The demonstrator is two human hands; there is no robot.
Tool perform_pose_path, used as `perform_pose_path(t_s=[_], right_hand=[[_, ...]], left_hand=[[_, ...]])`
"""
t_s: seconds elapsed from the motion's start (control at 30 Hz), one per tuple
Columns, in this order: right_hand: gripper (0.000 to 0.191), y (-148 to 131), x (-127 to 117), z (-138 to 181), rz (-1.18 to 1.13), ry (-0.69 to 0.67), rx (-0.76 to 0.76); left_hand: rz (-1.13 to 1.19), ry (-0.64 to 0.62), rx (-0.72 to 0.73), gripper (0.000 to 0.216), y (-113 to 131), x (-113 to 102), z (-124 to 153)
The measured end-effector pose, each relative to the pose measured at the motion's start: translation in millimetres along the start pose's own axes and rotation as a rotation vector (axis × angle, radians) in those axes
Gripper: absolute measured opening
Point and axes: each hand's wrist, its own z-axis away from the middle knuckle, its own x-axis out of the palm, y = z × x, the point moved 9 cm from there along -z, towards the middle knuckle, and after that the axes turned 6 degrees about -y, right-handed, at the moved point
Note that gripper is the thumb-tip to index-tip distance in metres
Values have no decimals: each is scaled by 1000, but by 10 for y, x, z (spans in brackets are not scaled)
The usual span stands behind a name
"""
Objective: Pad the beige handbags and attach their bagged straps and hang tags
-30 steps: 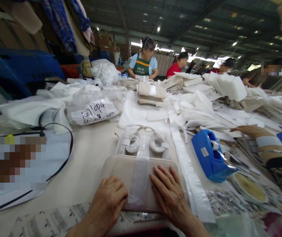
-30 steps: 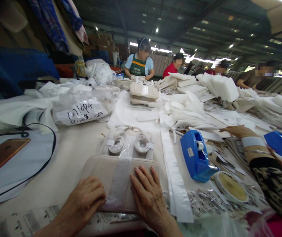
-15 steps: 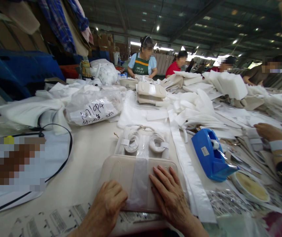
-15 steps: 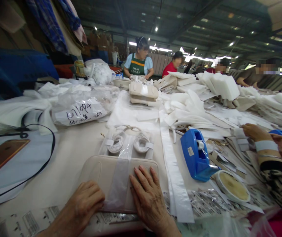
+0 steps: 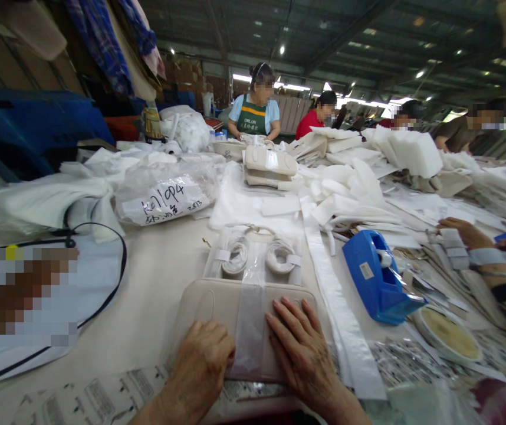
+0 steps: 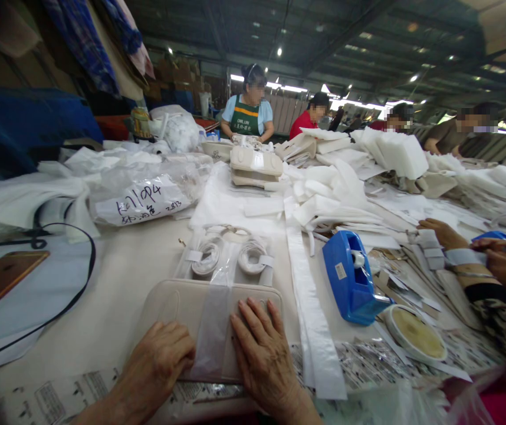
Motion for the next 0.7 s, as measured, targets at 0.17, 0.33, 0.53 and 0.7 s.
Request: perform_pose_path(t_s=[0.17, 0.33, 0.53, 0.7], right_hand=[[40, -4, -18, -9, 9, 14, -9], [40, 0, -17, -1, 9, 19, -8], [42, 1, 10, 12, 17, 2, -6], [41, -4, -5, 3, 9, 18, -2]], left_hand=[[-3, 0, 56, 24, -5, -38, 120], [-23, -40, 11, 24, -56, -77, 118], [-15, -63, -64, 22, -105, 4, 72], [1, -36, -84, 22, -81, 45, 43]])
